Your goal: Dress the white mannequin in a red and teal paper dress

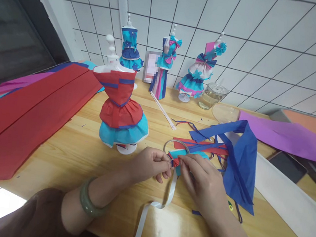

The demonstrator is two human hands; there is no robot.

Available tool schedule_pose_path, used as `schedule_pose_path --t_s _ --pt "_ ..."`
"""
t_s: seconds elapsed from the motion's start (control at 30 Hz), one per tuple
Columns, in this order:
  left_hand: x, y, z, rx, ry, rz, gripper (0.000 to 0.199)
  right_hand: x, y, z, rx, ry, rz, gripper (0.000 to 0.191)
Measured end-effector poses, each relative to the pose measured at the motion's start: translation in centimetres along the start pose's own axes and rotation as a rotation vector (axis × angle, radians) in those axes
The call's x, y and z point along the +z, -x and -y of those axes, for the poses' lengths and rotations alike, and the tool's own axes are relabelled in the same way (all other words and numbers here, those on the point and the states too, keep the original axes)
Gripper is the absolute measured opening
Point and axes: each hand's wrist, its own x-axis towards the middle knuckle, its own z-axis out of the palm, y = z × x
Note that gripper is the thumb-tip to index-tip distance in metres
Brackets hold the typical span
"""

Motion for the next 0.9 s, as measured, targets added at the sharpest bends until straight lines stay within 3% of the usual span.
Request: schedule_pose_path --t_s 0.37,0.6,0.9 --pt "-0.06 0.05 -0.61 -0.037 0.080 0.016 0.028 -0.10 0.00 0.07 -0.011 -0.012 0.004 0.014" --pt "0.32 -0.04 -0.48 -0.049 0.066 -0.050 0.019 0.03 -0.10 0.30 -0.029 -0.031 0.025 0.015" --pt "0.20 -0.01 -0.49 -0.049 0.079 -0.024 0.020 0.08 -0.08 0.29 -0.029 -0.030 0.029 0.014"
